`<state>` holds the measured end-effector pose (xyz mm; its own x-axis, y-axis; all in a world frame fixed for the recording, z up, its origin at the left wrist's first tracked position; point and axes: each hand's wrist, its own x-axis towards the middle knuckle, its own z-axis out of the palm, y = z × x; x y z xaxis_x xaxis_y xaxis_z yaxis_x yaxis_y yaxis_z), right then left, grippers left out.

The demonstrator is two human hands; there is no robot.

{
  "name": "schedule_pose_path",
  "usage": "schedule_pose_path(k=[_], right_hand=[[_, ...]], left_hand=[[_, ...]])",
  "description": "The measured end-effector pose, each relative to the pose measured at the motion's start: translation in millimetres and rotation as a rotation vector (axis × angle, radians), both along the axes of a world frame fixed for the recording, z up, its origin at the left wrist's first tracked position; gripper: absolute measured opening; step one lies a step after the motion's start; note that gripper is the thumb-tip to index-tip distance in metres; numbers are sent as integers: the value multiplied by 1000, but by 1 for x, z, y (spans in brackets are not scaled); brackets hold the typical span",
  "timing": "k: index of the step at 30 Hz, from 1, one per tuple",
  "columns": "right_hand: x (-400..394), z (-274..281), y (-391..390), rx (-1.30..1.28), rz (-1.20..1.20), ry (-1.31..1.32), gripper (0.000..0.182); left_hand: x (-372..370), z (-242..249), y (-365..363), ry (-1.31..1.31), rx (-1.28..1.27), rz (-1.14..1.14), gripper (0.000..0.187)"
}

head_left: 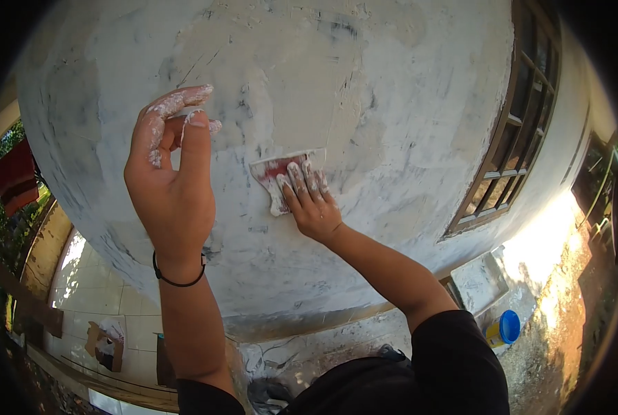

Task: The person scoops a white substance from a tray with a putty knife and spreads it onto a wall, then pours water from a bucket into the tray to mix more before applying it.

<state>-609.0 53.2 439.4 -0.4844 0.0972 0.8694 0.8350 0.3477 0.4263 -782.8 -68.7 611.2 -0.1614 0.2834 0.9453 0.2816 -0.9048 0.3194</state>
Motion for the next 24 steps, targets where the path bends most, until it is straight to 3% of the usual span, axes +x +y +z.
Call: schedule_pose_path(k=[4,7,8,10,11,13,15,19,23,24], right_hand=[[-10,-106,-41,-316,-42,-4,41],[-12,-114,-74,-486,-26,-48,44],[-8,-109,-77,-488,-30,-48,44],[4,-84,-80,-813,25,-109,46],[11,-55,-79,-919,87,-63,44],[21,37,-87,-1364,-67,-51,33],[43,103,-87,-1290,-21,-48,27],[68,212,-105,-847,-27,138,23],[78,244,-87,-186,-167,174,24],[80,238,-70,-186,-168,177,24]], left_hand=[[-8,-13,8,18,-4,8,16],[-4,-18,8,84,-70,-25,15],[-1,-19,7,83,-72,-29,15],[6,-21,6,188,-111,-76,15],[8,-19,6,247,-122,-81,16],[16,-14,5,320,-102,-76,16],[23,-8,13,415,26,-38,17],[32,14,9,347,134,8,18],[33,22,12,295,142,1,21],[34,23,13,305,140,36,22]])
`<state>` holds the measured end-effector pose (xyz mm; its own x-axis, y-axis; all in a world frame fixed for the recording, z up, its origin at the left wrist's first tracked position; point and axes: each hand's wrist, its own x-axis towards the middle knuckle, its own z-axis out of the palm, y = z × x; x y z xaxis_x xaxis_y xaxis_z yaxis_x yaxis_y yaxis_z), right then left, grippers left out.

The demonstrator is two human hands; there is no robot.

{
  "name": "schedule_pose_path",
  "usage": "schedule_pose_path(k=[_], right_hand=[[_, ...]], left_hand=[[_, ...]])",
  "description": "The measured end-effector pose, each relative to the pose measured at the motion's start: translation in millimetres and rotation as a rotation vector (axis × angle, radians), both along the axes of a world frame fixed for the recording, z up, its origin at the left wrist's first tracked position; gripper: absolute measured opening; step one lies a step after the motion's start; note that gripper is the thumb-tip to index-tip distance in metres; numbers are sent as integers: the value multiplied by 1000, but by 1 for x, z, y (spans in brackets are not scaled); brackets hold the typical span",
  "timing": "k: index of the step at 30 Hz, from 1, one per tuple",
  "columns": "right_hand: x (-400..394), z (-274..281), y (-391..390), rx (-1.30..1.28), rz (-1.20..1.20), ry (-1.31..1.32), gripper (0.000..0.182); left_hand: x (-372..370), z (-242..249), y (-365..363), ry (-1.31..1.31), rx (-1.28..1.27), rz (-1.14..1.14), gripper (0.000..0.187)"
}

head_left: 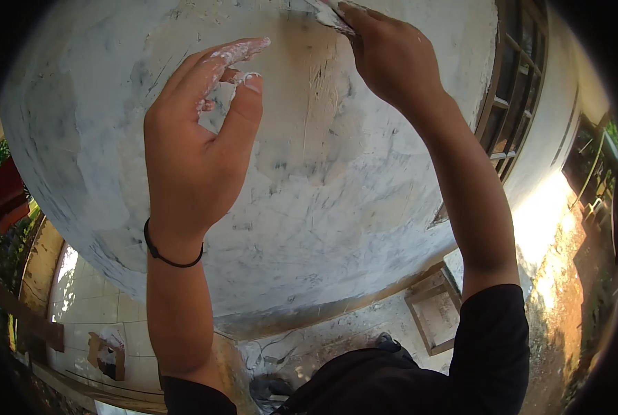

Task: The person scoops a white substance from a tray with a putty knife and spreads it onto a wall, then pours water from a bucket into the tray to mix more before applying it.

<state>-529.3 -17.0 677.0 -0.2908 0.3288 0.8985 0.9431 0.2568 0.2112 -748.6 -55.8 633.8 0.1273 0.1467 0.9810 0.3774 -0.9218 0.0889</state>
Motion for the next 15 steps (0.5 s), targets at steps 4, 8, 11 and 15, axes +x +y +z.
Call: schedule_pose_path(k=[4,8,11,15], right_hand=[[3,-95,76,367,-63,-254,40],[-10,-242,59,111,-12,-357,37],[-11,-336,27,-184,89,-399,44],[-8,-354,2,-551,181,-315,41]], left_hand=[[8,-3,6,-7,-14,-12,27],[15,-9,8,-27,-65,-223,41],[19,-17,9,-12,-109,-234,50],[19,-21,6,25,-180,-227,51]])
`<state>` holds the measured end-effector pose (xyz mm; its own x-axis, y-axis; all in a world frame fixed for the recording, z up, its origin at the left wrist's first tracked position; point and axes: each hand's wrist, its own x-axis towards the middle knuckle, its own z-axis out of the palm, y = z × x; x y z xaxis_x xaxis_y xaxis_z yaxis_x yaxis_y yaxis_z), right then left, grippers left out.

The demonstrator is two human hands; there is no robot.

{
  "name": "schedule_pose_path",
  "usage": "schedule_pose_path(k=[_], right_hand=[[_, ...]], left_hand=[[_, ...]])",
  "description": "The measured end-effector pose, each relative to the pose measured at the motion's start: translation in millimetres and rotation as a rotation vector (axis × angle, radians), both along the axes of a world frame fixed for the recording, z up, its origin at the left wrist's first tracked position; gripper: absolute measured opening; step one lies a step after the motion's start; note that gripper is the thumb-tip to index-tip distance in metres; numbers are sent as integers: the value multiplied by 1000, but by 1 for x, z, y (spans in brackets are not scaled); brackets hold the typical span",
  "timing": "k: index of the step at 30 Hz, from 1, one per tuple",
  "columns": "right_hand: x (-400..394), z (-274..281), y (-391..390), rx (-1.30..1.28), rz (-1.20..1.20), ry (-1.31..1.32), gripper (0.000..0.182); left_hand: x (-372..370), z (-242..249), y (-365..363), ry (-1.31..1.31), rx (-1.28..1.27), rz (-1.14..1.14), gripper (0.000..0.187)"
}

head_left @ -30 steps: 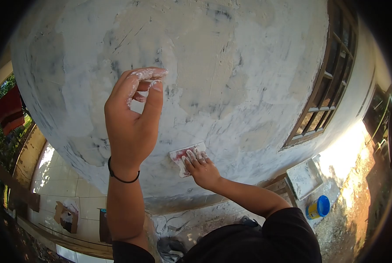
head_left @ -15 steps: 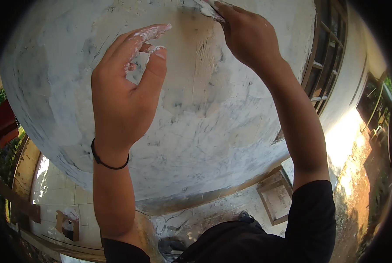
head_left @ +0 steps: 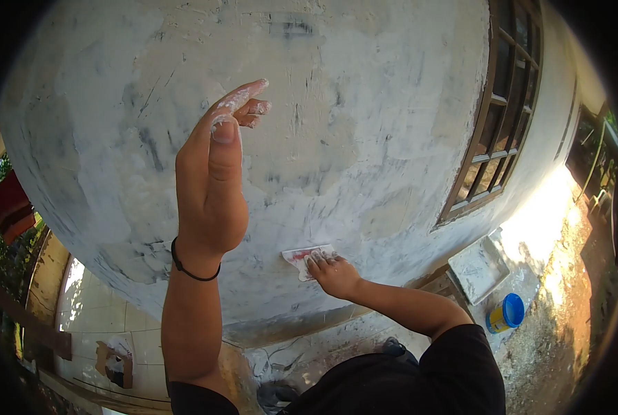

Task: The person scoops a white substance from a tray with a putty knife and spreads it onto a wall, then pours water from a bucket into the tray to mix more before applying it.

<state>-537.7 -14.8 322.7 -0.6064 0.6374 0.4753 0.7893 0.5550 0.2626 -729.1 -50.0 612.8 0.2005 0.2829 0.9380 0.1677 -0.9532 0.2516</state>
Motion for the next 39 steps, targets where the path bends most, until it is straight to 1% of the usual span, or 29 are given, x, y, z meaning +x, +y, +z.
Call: schedule_pose_path(k=[1,2,3,4,5,6,8,9,12,13,14,15,17,18,19,20,21,22,23,24,27,29,30,32,33,35,37,38,39], right_hand=[[0,13,-5,-229,21,23,38],[4,32,2,-325,-4,-15,29],[6,69,5,-469,-52,-2,24],[7,108,5,-487,-108,15,21],[11,140,15,-474,-127,33,20],[14,177,19,-383,-111,87,21],[16,265,21,-384,-177,119,18],[22,299,30,-325,-93,130,16],[27,398,13,27,-109,209,18],[32,435,2,-16,-129,240,22],[29,448,-21,-43,-20,486,20],[37,465,-15,48,101,483,17],[21,465,-42,306,-114,582,19],[18,451,-44,470,-75,518,19],[13,427,-24,846,57,412,19],[12,419,-5,653,-56,514,18],[12,382,19,812,-63,413,24],[10,346,37,754,-61,301,27],[7,299,66,947,26,239,35],[0,246,67,864,-84,142,37],[-19,108,48,596,-14,112,38],[-25,47,23,441,-11,80,35],[-26,36,10,441,-11,84,35],[-23,26,-7,111,16,172,29],[-21,40,-8,112,18,174,29],[-11,99,-3,-372,-35,64,24],[-2,161,10,-438,-117,114,22],[3,193,18,-403,-131,197,23],[8,232,24,-359,-133,168,24]], left_hand=[[1,0,0,2,-3,2,51],[2,1,0,5,-9,8,51],[2,2,0,5,-14,14,51],[3,4,0,4,-18,14,51],[3,6,-1,4,-1,4,50],[4,9,-1,2,17,-6,50],[4,17,-4,6,39,-2,50],[4,21,-6,11,66,3,49],[2,31,-12,-72,84,36,51],[-1,33,-12,-75,87,42,51],[-6,35,-13,-64,83,146,54],[-12,37,-14,-51,75,251,58],[-21,42,-17,-23,107,294,56],[-23,43,-17,-59,116,277,56],[-24,43,-16,-95,125,258,56],[-24,43,-15,-93,150,265,55],[-24,42,-13,-95,150,265,55],[-22,41,-12,-92,148,263,55],[-21,39,-10,-88,146,261,55],[-18,37,-8,-87,142,260,55],[-5,31,-4,-154,143,208,53],[2,26,-6,-153,73,79,50],[4,23,-7,-138,87,41,47],[6,20,-9,-124,69,36,47],[7,19,-11,-115,48,29,48],[5,20,-14,-124,49,21,47],[5,21,-17,-133,51,8,47],[5,23,-20,-134,48,3,46],[5,24,-22,-135,45,-1,45]])
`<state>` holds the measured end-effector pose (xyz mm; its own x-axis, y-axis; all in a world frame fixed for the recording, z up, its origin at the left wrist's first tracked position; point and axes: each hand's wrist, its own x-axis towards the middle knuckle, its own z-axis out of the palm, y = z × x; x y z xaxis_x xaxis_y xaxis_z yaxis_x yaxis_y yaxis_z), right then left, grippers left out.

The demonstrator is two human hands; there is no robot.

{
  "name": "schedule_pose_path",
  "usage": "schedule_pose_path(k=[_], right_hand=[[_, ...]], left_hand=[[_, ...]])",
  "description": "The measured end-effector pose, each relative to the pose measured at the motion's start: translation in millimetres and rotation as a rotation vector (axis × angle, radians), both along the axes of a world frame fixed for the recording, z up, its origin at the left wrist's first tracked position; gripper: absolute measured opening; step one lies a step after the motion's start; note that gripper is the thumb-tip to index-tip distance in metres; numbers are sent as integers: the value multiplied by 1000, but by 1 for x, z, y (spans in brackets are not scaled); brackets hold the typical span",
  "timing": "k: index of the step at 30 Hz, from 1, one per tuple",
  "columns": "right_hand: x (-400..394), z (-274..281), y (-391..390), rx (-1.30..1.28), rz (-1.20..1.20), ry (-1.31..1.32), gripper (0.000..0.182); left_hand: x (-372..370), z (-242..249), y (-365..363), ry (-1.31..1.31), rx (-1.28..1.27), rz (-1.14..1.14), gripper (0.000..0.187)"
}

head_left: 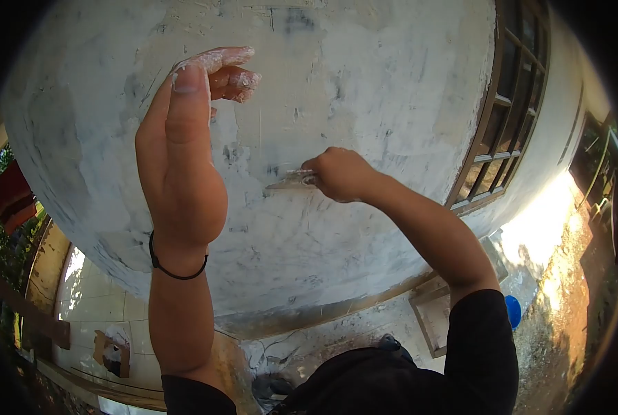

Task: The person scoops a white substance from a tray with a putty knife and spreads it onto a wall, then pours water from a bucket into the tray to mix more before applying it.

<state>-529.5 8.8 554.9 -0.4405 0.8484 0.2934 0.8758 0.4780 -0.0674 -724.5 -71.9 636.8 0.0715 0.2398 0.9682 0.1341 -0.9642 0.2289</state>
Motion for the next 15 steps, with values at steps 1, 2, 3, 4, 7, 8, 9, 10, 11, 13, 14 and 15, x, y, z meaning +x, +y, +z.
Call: schedule_pose_path(k=[1,2,3,4,7,8,9,10,11,13,14,15], right_hand=[[4,37,7,105,-51,-48,28],[8,73,8,199,-58,29,25],[13,105,14,325,-46,73,25],[15,135,7,478,-29,113,25],[22,204,-3,744,-17,112,20],[10,223,-41,603,-229,119,18],[8,225,-65,630,-184,138,17],[7,220,-60,627,-183,139,17],[6,209,-49,822,-119,218,17],[11,164,-8,1192,70,243,24],[6,129,6,1219,15,190,25],[1,89,19,1115,-39,95,25]], left_hand=[[1,1,-2,-1,5,1,45],[2,2,-4,-5,7,-16,44],[2,3,-6,-10,9,-32,43],[2,4,-8,-13,12,-27,43],[-1,8,-12,36,73,95,41],[-3,8,-11,34,106,111,42],[-5,8,-10,32,138,127,42],[-5,8,-10,33,136,128,42],[-5,7,-9,-9,119,121,43],[-4,6,-9,-53,98,110,44],[-3,5,-8,-48,102,121,45],[-3,4,-8,-43,106,132,46]])
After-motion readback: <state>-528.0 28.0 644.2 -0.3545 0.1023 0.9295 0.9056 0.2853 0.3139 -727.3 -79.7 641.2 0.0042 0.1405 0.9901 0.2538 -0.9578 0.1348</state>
